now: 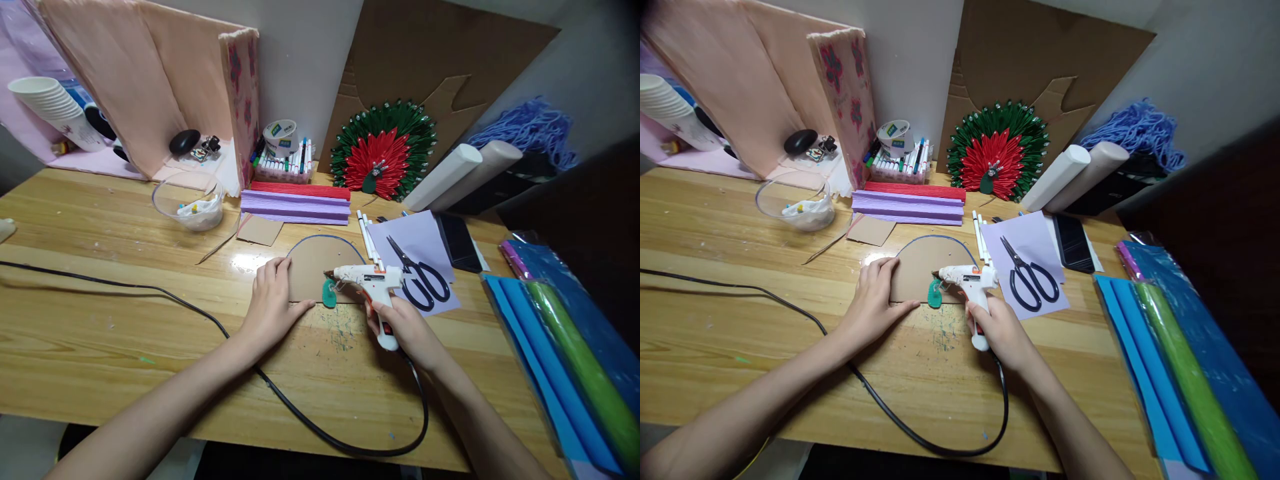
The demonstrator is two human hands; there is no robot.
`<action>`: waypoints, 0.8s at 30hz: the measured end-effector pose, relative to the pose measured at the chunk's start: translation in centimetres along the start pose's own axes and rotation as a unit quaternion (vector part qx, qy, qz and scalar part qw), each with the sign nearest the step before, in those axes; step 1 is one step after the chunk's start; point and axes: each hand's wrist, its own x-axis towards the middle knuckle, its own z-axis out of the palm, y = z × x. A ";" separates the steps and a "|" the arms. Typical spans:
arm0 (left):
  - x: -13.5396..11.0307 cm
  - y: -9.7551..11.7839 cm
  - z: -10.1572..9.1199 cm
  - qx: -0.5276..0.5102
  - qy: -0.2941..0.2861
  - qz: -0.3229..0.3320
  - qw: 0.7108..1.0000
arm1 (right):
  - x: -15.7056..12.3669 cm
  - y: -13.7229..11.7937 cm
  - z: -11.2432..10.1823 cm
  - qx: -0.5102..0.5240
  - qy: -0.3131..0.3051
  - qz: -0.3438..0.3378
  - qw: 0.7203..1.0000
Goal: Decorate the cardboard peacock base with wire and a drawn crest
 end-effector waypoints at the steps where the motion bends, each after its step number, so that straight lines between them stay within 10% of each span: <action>1: 0.0 0.0 0.0 -0.001 0.001 0.001 1.000 | 0.0 -0.2 0.0 0.004 0.002 0.000 1.000; 24: 0.1 0.0 0.0 -0.010 0.004 0.004 1.000 | -1.3 -1.3 -0.1 0.066 0.061 -0.054 0.994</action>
